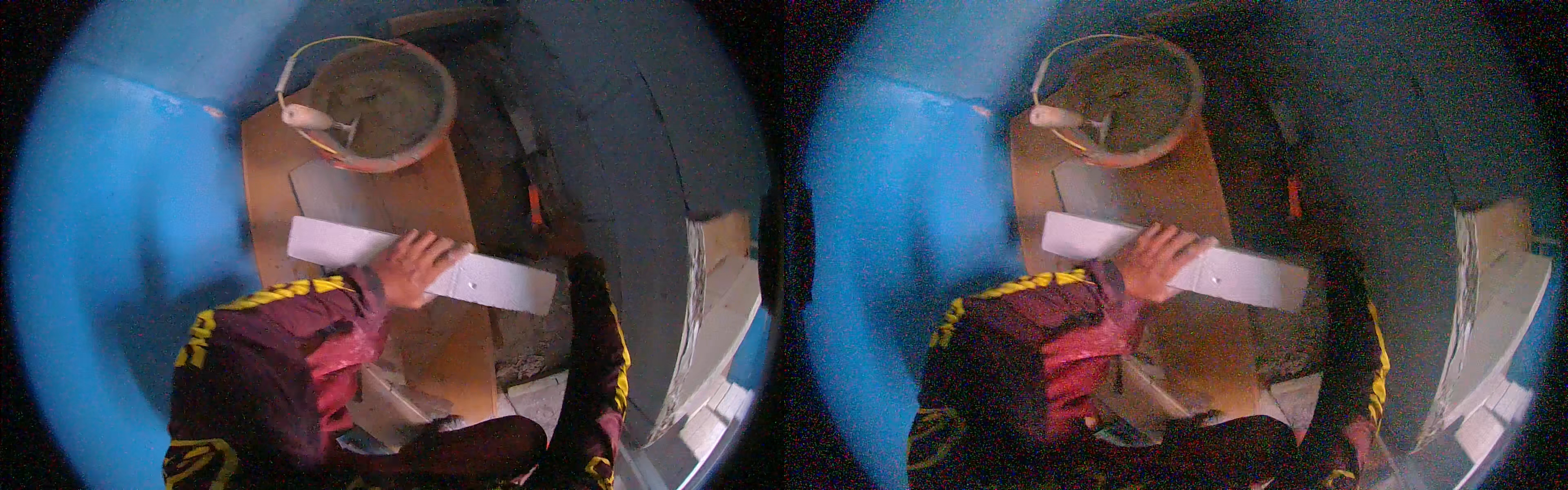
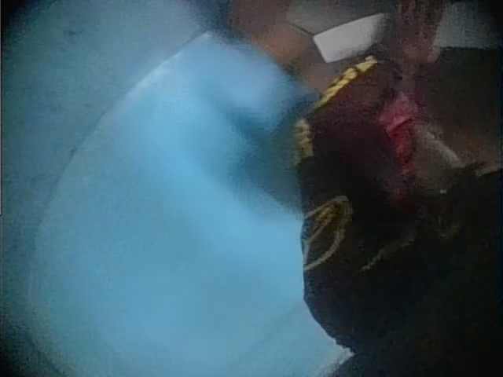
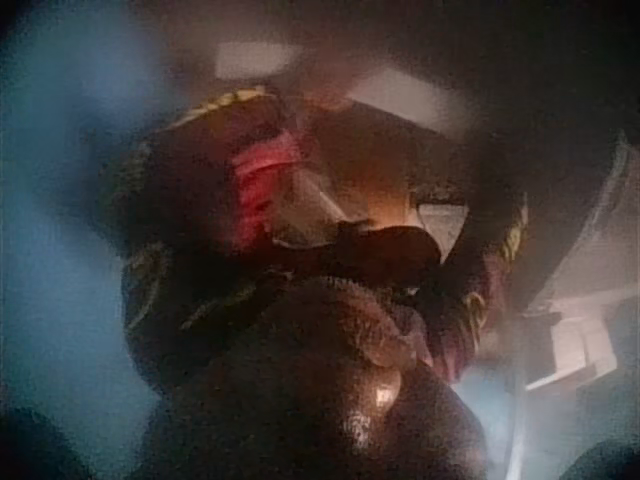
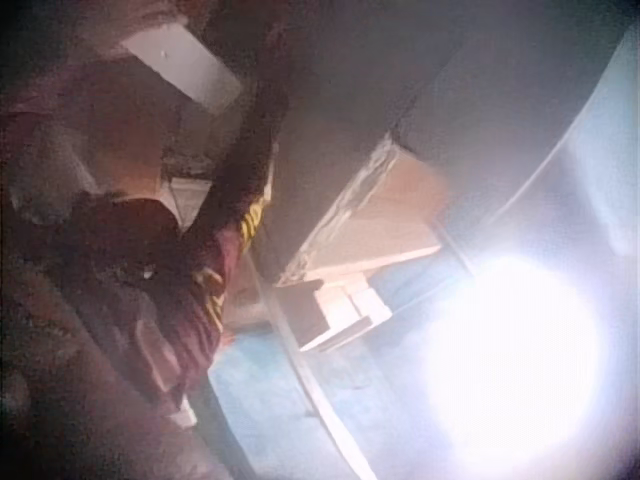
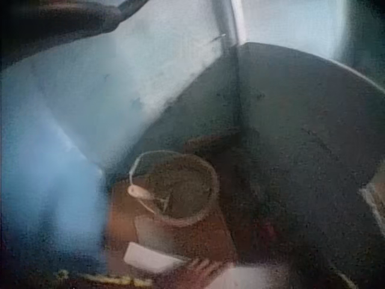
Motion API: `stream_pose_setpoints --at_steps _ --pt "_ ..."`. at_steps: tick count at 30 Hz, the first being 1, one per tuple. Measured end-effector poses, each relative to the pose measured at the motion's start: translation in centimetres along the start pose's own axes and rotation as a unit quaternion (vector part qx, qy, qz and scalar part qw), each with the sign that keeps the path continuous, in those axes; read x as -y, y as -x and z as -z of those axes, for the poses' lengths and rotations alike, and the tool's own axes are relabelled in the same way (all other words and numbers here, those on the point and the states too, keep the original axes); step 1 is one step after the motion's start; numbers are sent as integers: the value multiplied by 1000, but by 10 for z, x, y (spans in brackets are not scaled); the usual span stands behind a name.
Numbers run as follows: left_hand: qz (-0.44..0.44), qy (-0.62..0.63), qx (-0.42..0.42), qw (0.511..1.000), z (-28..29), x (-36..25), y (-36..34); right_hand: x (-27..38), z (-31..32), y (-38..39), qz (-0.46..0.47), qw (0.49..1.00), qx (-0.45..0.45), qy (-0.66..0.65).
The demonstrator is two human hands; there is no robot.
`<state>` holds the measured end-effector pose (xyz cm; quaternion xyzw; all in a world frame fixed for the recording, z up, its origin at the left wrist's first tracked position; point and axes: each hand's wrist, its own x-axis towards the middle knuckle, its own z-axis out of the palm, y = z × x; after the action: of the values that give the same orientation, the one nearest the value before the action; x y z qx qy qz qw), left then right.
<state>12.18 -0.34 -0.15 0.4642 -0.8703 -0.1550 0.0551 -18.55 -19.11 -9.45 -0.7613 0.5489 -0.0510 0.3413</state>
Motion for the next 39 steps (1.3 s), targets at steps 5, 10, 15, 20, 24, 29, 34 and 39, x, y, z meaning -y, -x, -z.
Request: stream_pose_setpoints --at_steps 5,10,15,20,24,29,34,39 --pt "-18 127 24 992 -20 13 3 228 35 -35 226 971 -71 -35" --pt "17 185 -51 981 -77 3 11 432 -16 -97 82 992 94 -37" --pt "67 210 108 969 -72 -16 -5 413 -29 -145 64 967 243 37" --pt "145 305 89 937 25 -10 -7 345 -24 -161 322 865 333 192" --pt "233 321 74 915 121 -43 22 356 -36 -121 227 900 184 324" --pt "350 395 108 843 262 -65 118 349 -38 -81 31 959 204 195" --pt "308 319 231 866 315 -102 160 310 -30 -53 29 985 75 -154" --pt "384 346 192 834 250 -149 191 283 0 -21 -141 865 257 -407"
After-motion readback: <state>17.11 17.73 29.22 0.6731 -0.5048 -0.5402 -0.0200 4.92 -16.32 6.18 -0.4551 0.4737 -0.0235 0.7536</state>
